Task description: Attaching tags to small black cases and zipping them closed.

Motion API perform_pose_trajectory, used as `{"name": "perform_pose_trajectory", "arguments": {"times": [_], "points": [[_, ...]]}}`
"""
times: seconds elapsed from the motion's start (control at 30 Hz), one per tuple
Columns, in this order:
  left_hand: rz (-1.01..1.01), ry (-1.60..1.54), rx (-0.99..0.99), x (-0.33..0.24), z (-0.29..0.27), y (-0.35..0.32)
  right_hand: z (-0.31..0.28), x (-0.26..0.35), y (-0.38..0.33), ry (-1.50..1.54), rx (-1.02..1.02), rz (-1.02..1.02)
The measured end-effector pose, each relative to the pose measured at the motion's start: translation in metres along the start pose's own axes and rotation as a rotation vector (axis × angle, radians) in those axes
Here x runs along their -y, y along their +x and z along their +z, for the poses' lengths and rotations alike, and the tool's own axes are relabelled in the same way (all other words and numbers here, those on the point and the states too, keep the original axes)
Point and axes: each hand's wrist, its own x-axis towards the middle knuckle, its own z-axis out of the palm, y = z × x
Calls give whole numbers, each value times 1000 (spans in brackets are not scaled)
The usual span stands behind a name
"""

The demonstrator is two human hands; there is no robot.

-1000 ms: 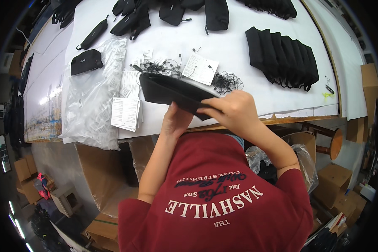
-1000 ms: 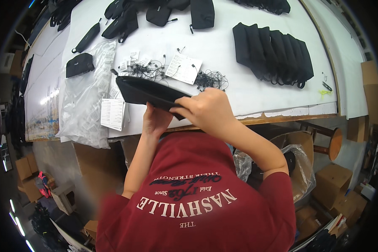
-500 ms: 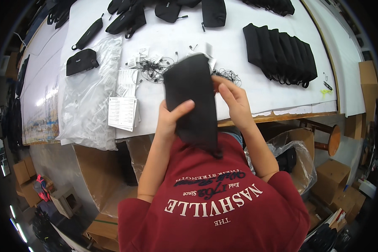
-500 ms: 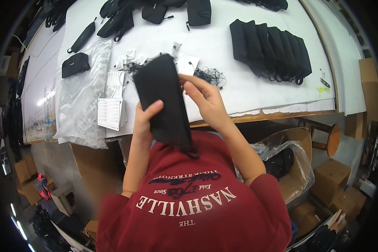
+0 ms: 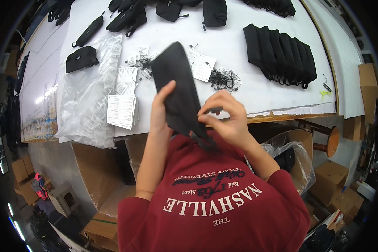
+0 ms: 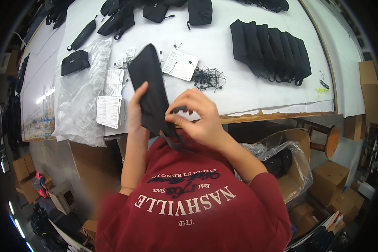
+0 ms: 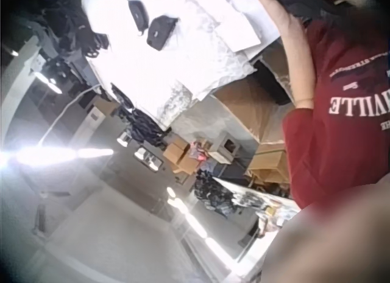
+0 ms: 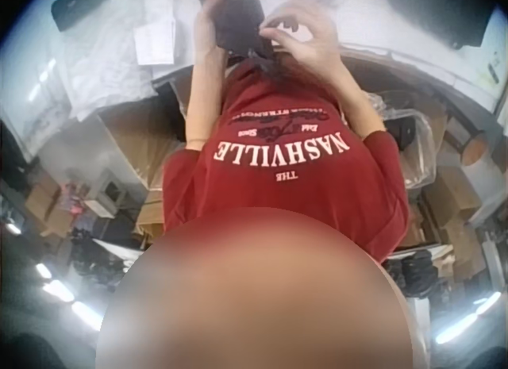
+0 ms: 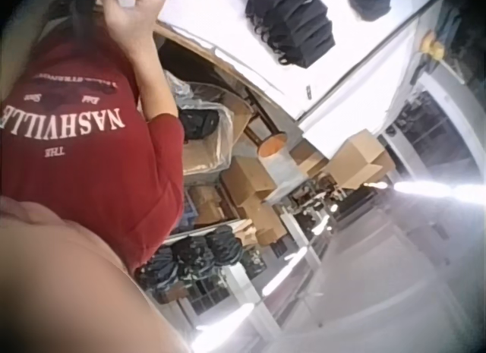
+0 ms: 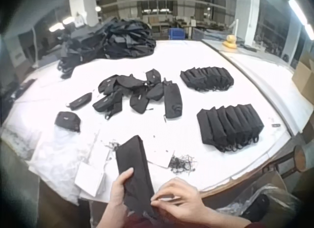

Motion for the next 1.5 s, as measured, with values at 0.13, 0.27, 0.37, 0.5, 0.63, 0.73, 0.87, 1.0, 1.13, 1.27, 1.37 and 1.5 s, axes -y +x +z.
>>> {"name": "perform_pose_trajectory", "arguments": {"times": [0.13,0.27,0.37,0.5,0.63,0.73,0.87,1.0,1.13,1.27,1.37,1.5], "points": [[85,-55,3,-14,-7,4,-3,3,-5,77,105,97],[197,-131,-54,-12,-11,5,-9,-8,0,-115,-247,26],[224,-223,-53,-6,-5,2,-15,1,-19,-283,-355,-88],[176,-226,23,20,7,-10,14,-4,-16,-322,-37,-94],[108,-90,122,29,7,-18,7,-9,1,-347,-240,-50],[73,48,124,32,8,-22,-2,-22,4,-227,-197,-21],[311,240,16,22,-16,-16,-17,-33,-1,169,-103,172],[673,699,201,-4,-25,-14,-26,-36,-1,400,-68,296],[755,783,5,3,-28,-8,-22,-37,2,313,-138,362],[673,714,-153,11,-12,-9,-16,-40,6,219,-248,361],[637,679,-180,13,-12,-7,-19,-44,6,197,-294,400],[471,736,-35,0,-12,-10,-40,-50,0,224,-281,399]]}}
